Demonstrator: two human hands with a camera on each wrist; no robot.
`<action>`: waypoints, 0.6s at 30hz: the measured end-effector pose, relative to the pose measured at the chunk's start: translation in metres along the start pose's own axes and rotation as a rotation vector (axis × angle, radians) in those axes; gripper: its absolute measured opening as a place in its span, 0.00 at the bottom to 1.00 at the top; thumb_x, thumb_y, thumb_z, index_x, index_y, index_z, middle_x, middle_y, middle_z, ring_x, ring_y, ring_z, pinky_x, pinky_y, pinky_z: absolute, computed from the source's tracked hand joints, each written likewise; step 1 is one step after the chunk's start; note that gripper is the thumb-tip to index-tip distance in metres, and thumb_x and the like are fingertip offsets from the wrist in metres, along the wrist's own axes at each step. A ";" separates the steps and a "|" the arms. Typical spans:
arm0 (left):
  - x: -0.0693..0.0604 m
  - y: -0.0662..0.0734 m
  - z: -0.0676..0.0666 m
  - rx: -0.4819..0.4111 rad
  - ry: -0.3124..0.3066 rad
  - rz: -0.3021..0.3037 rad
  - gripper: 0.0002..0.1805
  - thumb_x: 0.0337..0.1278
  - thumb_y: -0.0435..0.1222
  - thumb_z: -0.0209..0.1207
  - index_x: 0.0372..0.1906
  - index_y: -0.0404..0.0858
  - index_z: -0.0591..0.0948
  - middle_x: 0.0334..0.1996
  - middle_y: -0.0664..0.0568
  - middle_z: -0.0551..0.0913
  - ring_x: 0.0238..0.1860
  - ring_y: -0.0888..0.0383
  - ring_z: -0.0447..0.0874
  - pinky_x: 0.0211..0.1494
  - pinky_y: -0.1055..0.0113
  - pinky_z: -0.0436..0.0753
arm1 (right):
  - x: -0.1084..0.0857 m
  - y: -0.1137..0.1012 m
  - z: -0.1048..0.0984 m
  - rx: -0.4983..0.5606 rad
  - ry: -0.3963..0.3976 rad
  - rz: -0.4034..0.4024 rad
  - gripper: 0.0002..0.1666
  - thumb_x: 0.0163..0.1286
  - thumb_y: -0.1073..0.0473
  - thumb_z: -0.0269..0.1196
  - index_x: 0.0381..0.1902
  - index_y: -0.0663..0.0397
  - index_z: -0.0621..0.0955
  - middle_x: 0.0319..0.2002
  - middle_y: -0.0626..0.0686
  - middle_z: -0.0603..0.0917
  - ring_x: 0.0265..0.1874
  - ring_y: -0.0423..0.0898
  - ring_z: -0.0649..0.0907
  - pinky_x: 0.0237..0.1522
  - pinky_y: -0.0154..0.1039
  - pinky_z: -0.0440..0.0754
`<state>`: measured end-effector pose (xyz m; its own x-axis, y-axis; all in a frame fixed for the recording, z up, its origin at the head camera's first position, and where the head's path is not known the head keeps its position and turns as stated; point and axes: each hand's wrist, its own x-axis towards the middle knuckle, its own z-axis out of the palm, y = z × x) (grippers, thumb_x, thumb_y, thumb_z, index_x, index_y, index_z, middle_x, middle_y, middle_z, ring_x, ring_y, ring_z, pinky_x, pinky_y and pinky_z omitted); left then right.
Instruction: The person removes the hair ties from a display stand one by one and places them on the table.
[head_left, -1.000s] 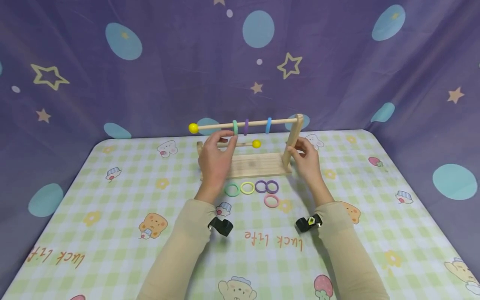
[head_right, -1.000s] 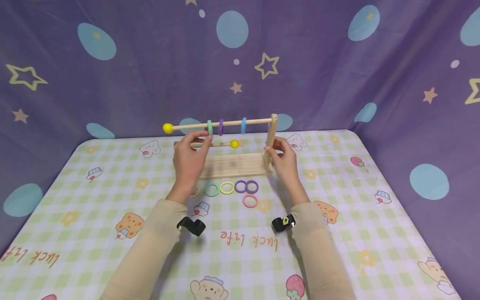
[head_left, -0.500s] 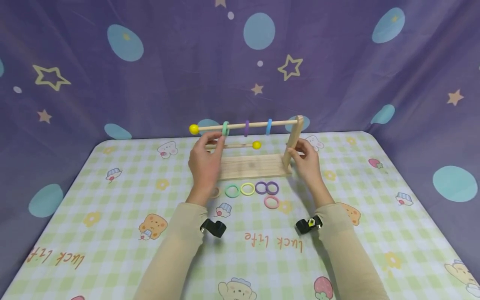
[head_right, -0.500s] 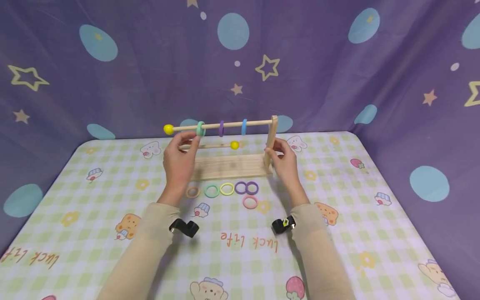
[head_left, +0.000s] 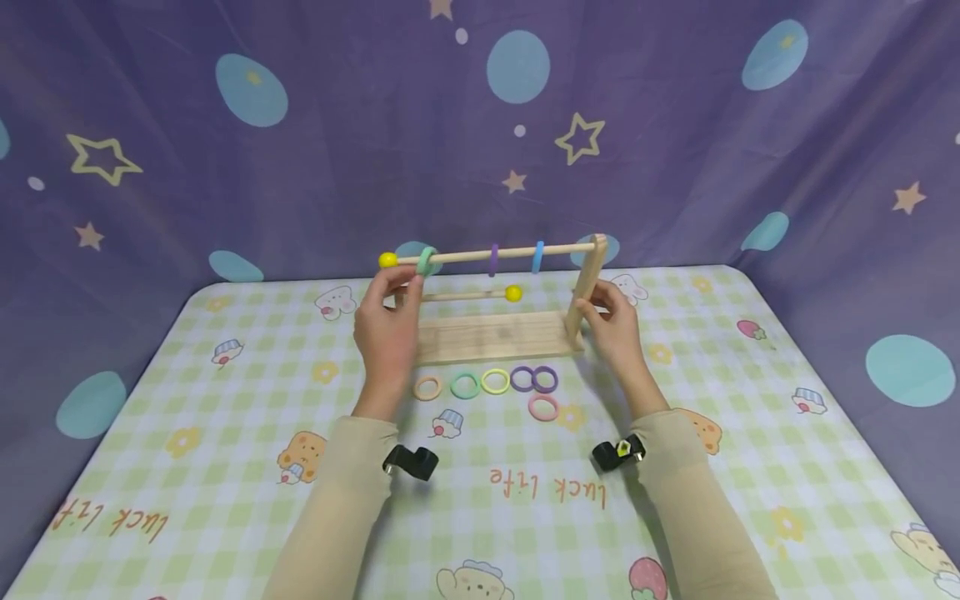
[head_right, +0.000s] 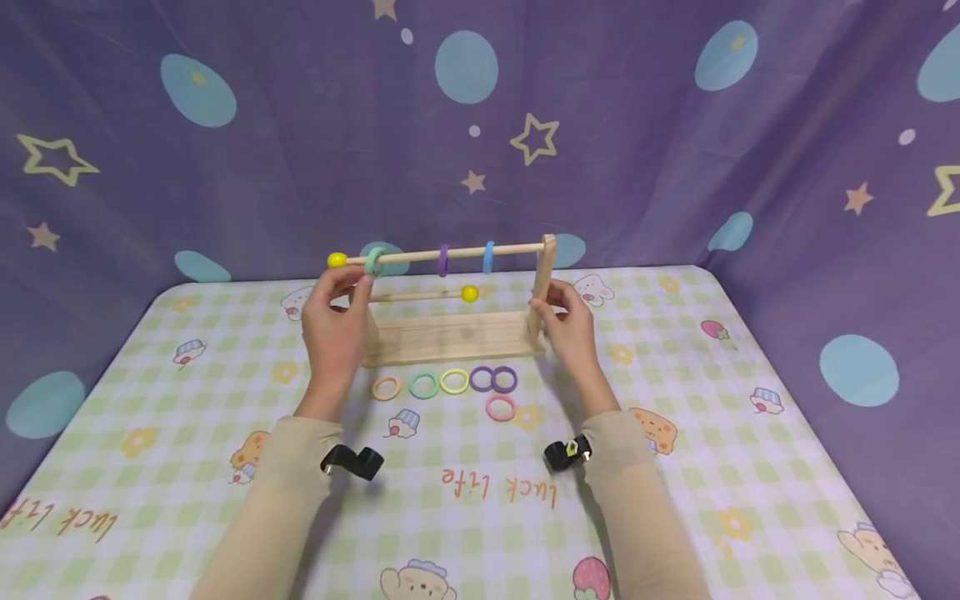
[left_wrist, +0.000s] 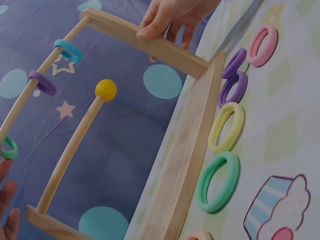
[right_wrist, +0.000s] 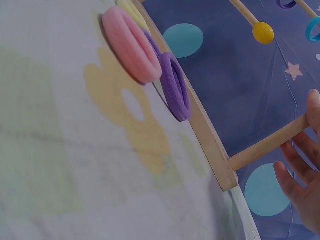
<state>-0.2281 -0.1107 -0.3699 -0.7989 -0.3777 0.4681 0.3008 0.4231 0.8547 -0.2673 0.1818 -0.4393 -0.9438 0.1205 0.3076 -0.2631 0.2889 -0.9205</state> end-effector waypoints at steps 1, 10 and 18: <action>0.000 -0.001 -0.001 0.000 0.006 -0.002 0.09 0.65 0.42 0.64 0.45 0.44 0.85 0.42 0.58 0.87 0.42 0.62 0.81 0.38 0.70 0.74 | 0.000 0.000 0.000 0.001 0.001 -0.001 0.26 0.69 0.57 0.64 0.60 0.65 0.75 0.52 0.63 0.82 0.51 0.50 0.80 0.49 0.34 0.77; 0.002 -0.006 -0.011 -0.029 0.039 -0.019 0.09 0.65 0.40 0.63 0.46 0.42 0.84 0.43 0.57 0.87 0.42 0.63 0.81 0.37 0.72 0.74 | 0.000 0.001 0.000 0.009 0.005 -0.008 0.26 0.69 0.58 0.65 0.60 0.65 0.75 0.52 0.64 0.82 0.50 0.50 0.80 0.49 0.34 0.78; 0.003 -0.008 -0.017 -0.052 0.052 -0.017 0.09 0.65 0.39 0.63 0.46 0.40 0.83 0.43 0.55 0.86 0.42 0.62 0.81 0.36 0.72 0.74 | 0.000 0.000 0.000 0.003 0.000 -0.010 0.25 0.69 0.57 0.64 0.60 0.64 0.76 0.52 0.62 0.83 0.49 0.47 0.80 0.49 0.34 0.78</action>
<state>-0.2246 -0.1293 -0.3717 -0.7762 -0.4277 0.4632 0.3153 0.3729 0.8727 -0.2673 0.1820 -0.4397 -0.9412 0.1177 0.3166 -0.2730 0.2869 -0.9182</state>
